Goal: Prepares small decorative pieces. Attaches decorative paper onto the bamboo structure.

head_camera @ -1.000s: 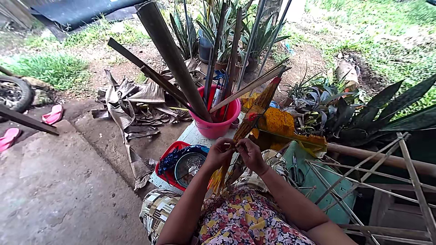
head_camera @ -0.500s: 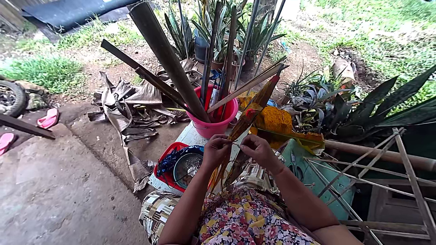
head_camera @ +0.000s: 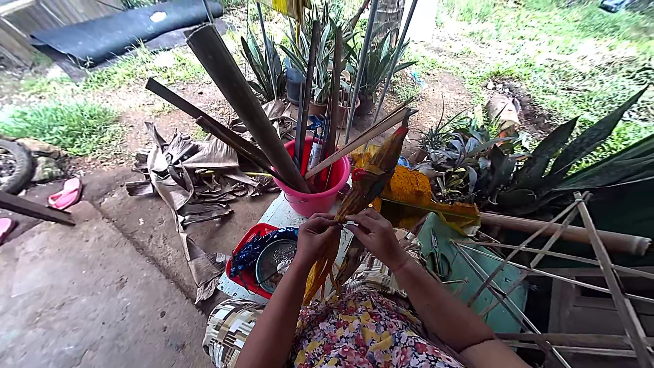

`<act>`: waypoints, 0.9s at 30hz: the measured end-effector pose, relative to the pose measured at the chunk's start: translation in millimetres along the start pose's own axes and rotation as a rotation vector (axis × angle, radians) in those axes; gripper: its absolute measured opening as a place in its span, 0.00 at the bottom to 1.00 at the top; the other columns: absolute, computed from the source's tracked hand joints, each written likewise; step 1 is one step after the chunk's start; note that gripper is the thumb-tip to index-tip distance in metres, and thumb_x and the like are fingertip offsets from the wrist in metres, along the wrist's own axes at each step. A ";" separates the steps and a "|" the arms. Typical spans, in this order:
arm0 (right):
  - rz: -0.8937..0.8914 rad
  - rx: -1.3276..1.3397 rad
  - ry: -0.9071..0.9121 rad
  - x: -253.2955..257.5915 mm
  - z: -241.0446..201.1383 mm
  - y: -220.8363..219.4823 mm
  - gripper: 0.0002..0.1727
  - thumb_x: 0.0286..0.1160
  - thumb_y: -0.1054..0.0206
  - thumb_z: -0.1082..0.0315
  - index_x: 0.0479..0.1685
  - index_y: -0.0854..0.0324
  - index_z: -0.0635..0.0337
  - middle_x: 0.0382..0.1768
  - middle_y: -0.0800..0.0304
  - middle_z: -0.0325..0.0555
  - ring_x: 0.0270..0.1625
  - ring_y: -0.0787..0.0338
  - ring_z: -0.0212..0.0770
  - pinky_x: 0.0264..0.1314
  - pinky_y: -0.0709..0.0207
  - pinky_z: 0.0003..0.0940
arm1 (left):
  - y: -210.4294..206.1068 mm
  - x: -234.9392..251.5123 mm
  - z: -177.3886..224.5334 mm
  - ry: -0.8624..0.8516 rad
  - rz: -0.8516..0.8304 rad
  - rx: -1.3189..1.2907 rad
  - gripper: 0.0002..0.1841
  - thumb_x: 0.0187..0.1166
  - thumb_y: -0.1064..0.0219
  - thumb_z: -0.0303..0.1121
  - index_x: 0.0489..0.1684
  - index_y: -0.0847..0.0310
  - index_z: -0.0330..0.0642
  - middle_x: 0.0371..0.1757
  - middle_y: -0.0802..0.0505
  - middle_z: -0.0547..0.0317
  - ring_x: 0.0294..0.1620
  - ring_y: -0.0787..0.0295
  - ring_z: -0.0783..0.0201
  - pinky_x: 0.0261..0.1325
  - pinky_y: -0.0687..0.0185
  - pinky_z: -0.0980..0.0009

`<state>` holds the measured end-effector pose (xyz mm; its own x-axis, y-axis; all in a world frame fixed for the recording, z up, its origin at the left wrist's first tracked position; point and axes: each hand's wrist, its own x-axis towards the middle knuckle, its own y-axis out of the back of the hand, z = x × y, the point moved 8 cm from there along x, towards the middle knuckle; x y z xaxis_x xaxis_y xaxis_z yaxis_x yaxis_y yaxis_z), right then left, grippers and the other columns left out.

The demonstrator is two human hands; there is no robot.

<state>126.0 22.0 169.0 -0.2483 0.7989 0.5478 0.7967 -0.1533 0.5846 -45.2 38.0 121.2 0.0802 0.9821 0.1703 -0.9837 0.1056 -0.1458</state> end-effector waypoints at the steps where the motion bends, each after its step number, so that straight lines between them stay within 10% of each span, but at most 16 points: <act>1: 0.035 0.013 0.035 -0.7 -5.8 -3.8 0.11 0.77 0.27 0.63 0.51 0.06 0.57 0.43 0.10 0.46 0.39 0.12 0.31 0.43 0.15 0.24 | -1.2 -0.8 -0.6 -0.003 -0.008 -0.010 0.04 0.69 0.27 0.18 0.33 0.08 0.35 0.51 0.07 0.53 0.45 0.08 0.65 0.51 0.08 0.68; 8: 0.050 0.466 -0.043 -6.7 2.8 -14.4 0.08 0.80 0.32 0.73 0.47 0.11 0.70 0.49 0.05 0.49 0.50 0.06 0.35 0.58 0.11 0.31 | -1.4 -0.5 -5.3 0.037 -0.037 -0.095 0.02 0.74 0.29 0.20 0.38 0.11 0.32 0.55 0.08 0.48 0.49 0.07 0.60 0.55 0.08 0.63; 13: 0.095 0.810 -0.225 -10.4 14.4 -13.7 0.06 0.85 0.41 0.76 0.44 0.19 0.59 0.37 0.07 0.39 0.43 0.07 0.32 0.57 0.12 0.32 | 3.0 0.8 1.1 -0.013 0.055 -0.102 0.04 0.73 0.31 0.18 0.33 0.13 0.37 0.53 0.09 0.55 0.53 0.11 0.64 0.58 0.11 0.65; 27: -0.141 0.287 0.109 3.8 -16.4 -2.8 0.11 0.86 0.38 0.69 0.42 0.15 0.69 0.36 0.10 0.47 0.41 0.13 0.27 0.50 0.18 0.19 | 9.7 -6.5 15.2 -0.123 -0.038 -0.235 0.10 0.78 0.35 0.20 0.35 0.15 0.50 0.35 0.05 0.67 0.36 0.09 0.72 0.49 0.12 0.71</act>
<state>113.9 15.9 179.2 -0.4119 0.7315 0.5433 0.8693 0.1366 0.4751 -57.7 30.3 133.5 0.0816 0.9519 0.2954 -0.9146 0.1893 -0.3573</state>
